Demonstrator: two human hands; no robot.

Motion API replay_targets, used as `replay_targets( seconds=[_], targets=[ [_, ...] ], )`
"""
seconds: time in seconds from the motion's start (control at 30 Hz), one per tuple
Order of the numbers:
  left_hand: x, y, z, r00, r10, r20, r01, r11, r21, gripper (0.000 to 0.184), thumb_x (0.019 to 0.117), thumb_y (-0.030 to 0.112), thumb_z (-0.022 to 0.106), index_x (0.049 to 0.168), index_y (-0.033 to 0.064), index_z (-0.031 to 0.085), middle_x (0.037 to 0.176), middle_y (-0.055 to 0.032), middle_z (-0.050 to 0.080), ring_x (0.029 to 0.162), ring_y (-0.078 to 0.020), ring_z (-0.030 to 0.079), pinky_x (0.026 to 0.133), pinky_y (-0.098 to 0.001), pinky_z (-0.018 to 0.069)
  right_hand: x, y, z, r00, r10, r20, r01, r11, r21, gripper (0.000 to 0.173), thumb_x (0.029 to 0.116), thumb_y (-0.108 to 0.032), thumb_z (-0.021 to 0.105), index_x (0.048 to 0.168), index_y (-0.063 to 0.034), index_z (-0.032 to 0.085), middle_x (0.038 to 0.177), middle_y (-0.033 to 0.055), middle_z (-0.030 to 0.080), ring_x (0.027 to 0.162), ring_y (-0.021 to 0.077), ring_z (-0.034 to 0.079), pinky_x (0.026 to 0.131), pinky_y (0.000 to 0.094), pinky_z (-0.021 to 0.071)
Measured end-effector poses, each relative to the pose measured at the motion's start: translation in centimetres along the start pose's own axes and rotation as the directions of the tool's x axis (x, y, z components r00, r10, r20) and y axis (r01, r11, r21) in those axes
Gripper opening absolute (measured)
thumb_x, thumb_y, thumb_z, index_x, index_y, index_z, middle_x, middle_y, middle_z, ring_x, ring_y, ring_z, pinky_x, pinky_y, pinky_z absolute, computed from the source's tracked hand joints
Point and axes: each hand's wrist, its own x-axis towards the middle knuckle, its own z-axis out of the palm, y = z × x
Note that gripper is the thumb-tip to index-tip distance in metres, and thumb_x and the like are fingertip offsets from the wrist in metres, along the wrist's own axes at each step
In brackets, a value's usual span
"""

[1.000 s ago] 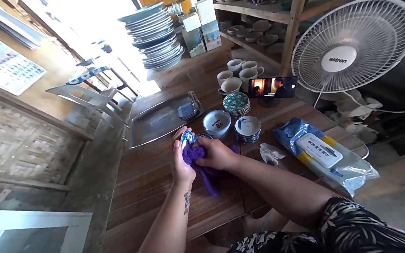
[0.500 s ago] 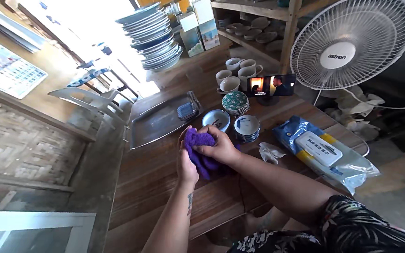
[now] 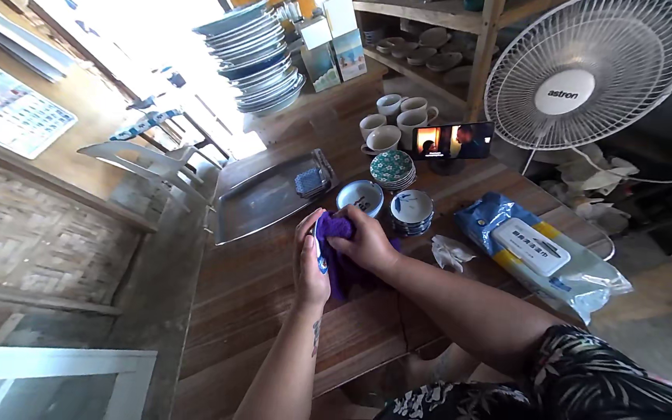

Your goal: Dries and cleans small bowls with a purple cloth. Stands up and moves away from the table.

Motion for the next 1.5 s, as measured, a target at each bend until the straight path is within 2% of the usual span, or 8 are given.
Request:
replay_targets(
  seconds=[0.13, 0.3, 0.53, 0.73, 0.93, 1.1, 1.23, 1.5],
  targets=[
    [-0.3, 0.5, 0.7, 0.988, -0.154, 0.003, 0.154, 0.987, -0.035, 0.061, 0.1047, 0.057, 0.032, 0.147, 0.0170, 0.047, 0.143, 0.0040, 0.055, 0.130, -0.0083, 0.051, 0.109, -0.0317, 0.0443, -0.3, 0.6, 0.3, 0.976, -0.156, -0.154, 0.193, 0.945, 0.264, 0.032, 0.0829, -0.006, 0.074, 0.112, -0.0002, 0.062, 0.101, 0.0095, 0.069, 0.089, 0.0119, 0.068, 0.079, 0.0300, 0.0595],
    [-0.9, 2.2, 1.2, 0.931, -0.347, -0.116, 0.314, 0.921, -0.232, 0.052, 0.1079, 0.025, 0.011, 0.142, 0.0143, 0.050, 0.123, 0.0032, 0.068, 0.112, -0.0049, 0.064, 0.095, -0.0253, 0.0534, -0.8, -0.1, 0.3, 0.965, -0.255, 0.066, 0.197, 0.866, 0.460, 0.030, 0.0854, -0.008, 0.074, 0.111, 0.0032, 0.063, 0.105, 0.0092, 0.068, 0.094, 0.0079, 0.067, 0.083, 0.0266, 0.0575],
    [3.3, 0.5, -0.6, 0.788, -0.609, -0.088, 0.401, 0.617, -0.678, 0.057, 0.1093, 0.040, 0.002, 0.148, 0.0110, 0.032, 0.128, -0.0136, 0.061, 0.115, -0.0259, 0.063, 0.092, -0.0389, 0.0523, -1.3, 0.2, 1.5, 0.864, -0.423, 0.273, 0.402, 0.906, 0.129, 0.068, 0.0923, -0.046, 0.071, 0.140, -0.0006, 0.056, 0.145, 0.0176, 0.056, 0.137, 0.0292, 0.051, 0.115, 0.0485, 0.0403],
    [-0.2, 0.8, -0.6, 0.952, -0.302, 0.038, 0.270, 0.780, -0.565, 0.066, 0.1064, 0.056, 0.013, 0.159, 0.0211, 0.032, 0.152, 0.0016, 0.051, 0.138, -0.0105, 0.049, 0.109, -0.0290, 0.0445, -1.1, 0.2, 1.4, 0.914, -0.348, 0.209, 0.350, 0.936, 0.025, 0.089, 0.0827, -0.059, 0.075, 0.149, -0.0058, 0.049, 0.156, 0.0167, 0.044, 0.144, 0.0321, 0.042, 0.116, 0.0516, 0.0379],
    [0.2, 2.9, 1.1, 0.940, -0.337, -0.063, 0.301, 0.898, -0.320, 0.075, 0.1020, 0.063, 0.001, 0.157, 0.0236, 0.035, 0.150, 0.0041, 0.052, 0.138, -0.0117, 0.048, 0.112, -0.0351, 0.0422, -0.9, 0.3, 1.1, 0.964, -0.258, 0.070, 0.254, 0.965, 0.066, 0.072, 0.0849, -0.039, 0.079, 0.142, -0.0027, 0.055, 0.137, 0.0169, 0.061, 0.128, 0.0273, 0.057, 0.108, 0.0479, 0.0480],
    [0.3, 1.3, 0.4, 0.955, -0.289, -0.070, 0.256, 0.920, -0.297, 0.053, 0.1090, 0.042, 0.027, 0.157, 0.0204, 0.037, 0.155, 0.0003, 0.045, 0.139, -0.0143, 0.046, 0.114, -0.0384, 0.0413, -0.5, -0.1, -0.2, 0.981, -0.155, -0.115, 0.180, 0.953, 0.244, 0.046, 0.0911, -0.016, 0.072, 0.133, -0.0032, 0.059, 0.114, 0.0064, 0.072, 0.102, 0.0100, 0.070, 0.090, 0.0331, 0.0601],
    [1.3, 1.7, -0.1, 0.905, -0.414, -0.103, 0.335, 0.839, -0.428, 0.039, 0.1083, 0.021, 0.042, 0.144, 0.0118, 0.053, 0.127, -0.0107, 0.065, 0.111, -0.0196, 0.065, 0.096, -0.0375, 0.0541, 0.8, -0.1, -1.0, 0.969, 0.187, -0.158, -0.083, 0.857, 0.509, 0.031, 0.0963, -0.015, 0.067, 0.126, -0.0086, 0.061, 0.099, 0.0003, 0.072, 0.087, 0.0078, 0.070, 0.079, 0.0295, 0.0607],
    [1.5, 2.4, -0.3, 0.881, -0.472, -0.040, 0.435, 0.839, -0.326, 0.028, 0.1068, 0.011, 0.046, 0.131, 0.0070, 0.059, 0.107, -0.0074, 0.069, 0.093, -0.0147, 0.068, 0.086, -0.0330, 0.0574, 1.2, 0.0, -0.9, 0.962, 0.235, -0.140, -0.122, 0.826, 0.550, 0.017, 0.0969, -0.017, 0.067, 0.112, -0.0090, 0.065, 0.088, -0.0011, 0.072, 0.079, 0.0069, 0.069, 0.074, 0.0269, 0.0597]
  ],
)
